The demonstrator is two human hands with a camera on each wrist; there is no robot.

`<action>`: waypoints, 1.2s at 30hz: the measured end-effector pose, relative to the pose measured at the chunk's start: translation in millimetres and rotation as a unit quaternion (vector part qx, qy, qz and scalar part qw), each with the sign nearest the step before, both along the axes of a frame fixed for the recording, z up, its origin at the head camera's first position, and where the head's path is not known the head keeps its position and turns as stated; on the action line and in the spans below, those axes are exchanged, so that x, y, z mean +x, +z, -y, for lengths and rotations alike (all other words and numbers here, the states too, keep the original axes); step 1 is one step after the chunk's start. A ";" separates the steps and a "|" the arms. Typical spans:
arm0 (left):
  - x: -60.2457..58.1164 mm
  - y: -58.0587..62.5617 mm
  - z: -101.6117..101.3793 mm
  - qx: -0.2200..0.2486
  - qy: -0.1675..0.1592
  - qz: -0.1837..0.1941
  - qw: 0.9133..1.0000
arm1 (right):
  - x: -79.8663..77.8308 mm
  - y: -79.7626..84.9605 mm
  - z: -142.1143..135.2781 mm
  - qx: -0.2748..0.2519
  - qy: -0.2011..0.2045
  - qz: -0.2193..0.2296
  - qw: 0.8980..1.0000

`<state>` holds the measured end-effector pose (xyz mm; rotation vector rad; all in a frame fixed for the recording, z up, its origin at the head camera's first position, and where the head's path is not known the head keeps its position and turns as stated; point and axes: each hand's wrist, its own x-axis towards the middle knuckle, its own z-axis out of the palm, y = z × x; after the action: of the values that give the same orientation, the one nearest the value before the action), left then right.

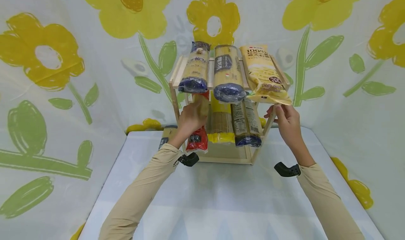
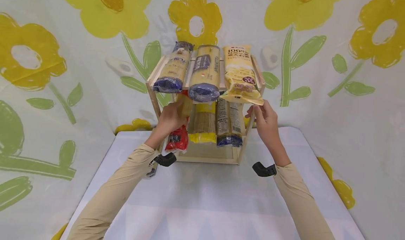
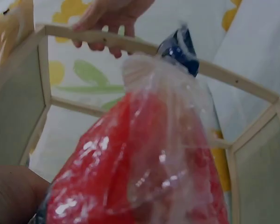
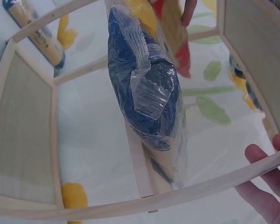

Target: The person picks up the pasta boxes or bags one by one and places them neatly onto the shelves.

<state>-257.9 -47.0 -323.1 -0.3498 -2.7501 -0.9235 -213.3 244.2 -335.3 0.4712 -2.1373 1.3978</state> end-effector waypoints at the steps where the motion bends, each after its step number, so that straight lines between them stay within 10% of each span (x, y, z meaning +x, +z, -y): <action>1: -4.4 0.7 -1.0 -0.010 0.001 -0.001 1.000 | -0.2 -0.2 -0.1 0.001 -0.001 0.000 1.000; 13: -40.1 -7.4 -3.1 0.005 0.021 0.086 0.996 | -0.3 -2.2 -1.4 -0.008 0.003 -0.011 1.000; 18: -49.9 -9.5 -4.8 -0.047 0.032 0.058 0.997 | -2.2 0.4 -1.2 -0.013 0.005 -0.010 1.000; 36: -41.1 -18.6 3.9 -0.038 -0.032 0.066 0.997 | -3.5 -2.9 -1.7 -0.012 0.008 -0.005 1.000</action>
<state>-299.0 -51.0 -341.7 -0.4062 -2.9161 -0.8885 -216.8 245.9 -338.3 0.4853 -2.1106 1.4258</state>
